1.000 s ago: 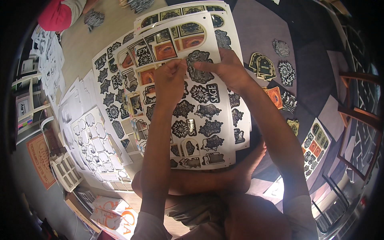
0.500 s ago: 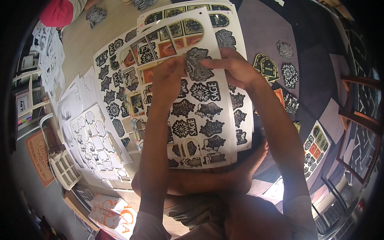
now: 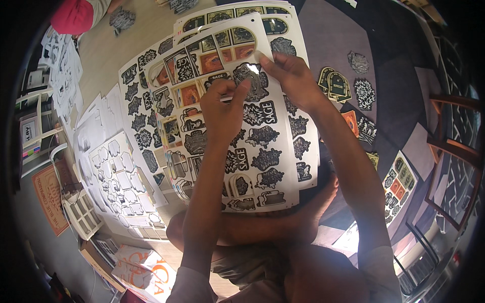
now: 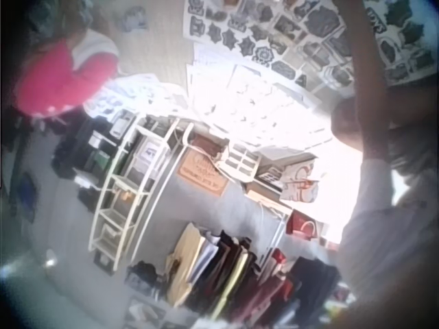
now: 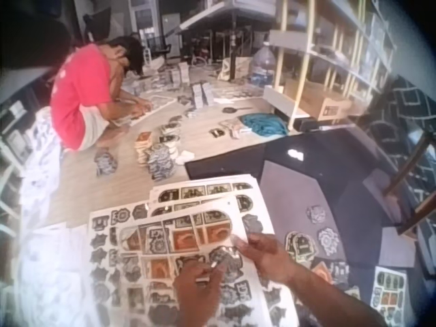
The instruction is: The person sits cross-legged on the floor and peels individual stickers from a large sheet using their fingers. They remove stickers one by one and place them into small piles on the floor beside them.
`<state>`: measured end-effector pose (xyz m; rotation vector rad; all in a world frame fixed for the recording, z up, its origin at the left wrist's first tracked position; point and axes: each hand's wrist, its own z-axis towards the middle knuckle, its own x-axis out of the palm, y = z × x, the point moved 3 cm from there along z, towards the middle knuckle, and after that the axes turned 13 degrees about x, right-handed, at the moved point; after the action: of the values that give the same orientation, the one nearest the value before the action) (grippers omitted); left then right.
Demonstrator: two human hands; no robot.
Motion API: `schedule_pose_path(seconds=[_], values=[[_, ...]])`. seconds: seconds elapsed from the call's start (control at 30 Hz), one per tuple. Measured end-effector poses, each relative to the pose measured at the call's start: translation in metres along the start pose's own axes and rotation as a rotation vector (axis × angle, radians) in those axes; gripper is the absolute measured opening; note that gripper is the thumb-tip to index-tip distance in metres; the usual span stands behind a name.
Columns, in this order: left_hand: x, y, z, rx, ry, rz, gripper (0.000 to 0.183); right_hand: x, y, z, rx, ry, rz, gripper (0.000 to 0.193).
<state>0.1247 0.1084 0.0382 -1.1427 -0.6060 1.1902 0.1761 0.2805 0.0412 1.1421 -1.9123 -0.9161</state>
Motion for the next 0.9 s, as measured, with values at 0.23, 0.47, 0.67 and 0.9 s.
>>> schedule_pose_path(seconds=[0.23, 0.47, 0.67, 0.9], values=[[0.005, 0.023, -0.002, -0.056, 0.023, -0.041, 0.027, 0.0, -0.018, 0.019, 0.132, -0.112, 0.215, 0.037], [0.006, 0.031, 0.002, -0.21, 0.053, -0.093, 0.032, -0.01, -0.02, -0.002, 0.222, -0.021, -0.063, 0.036], [0.009, 0.042, 0.004, -0.247, 0.051, 0.053, 0.032, -0.016, -0.048, -0.015, 0.192, 0.028, -0.224, 0.032], [-0.012, 0.044, 0.014, -0.256, -0.118, -0.074, 0.033, -0.017, -0.049, -0.013, 0.131, -0.125, -0.469, 0.035]])
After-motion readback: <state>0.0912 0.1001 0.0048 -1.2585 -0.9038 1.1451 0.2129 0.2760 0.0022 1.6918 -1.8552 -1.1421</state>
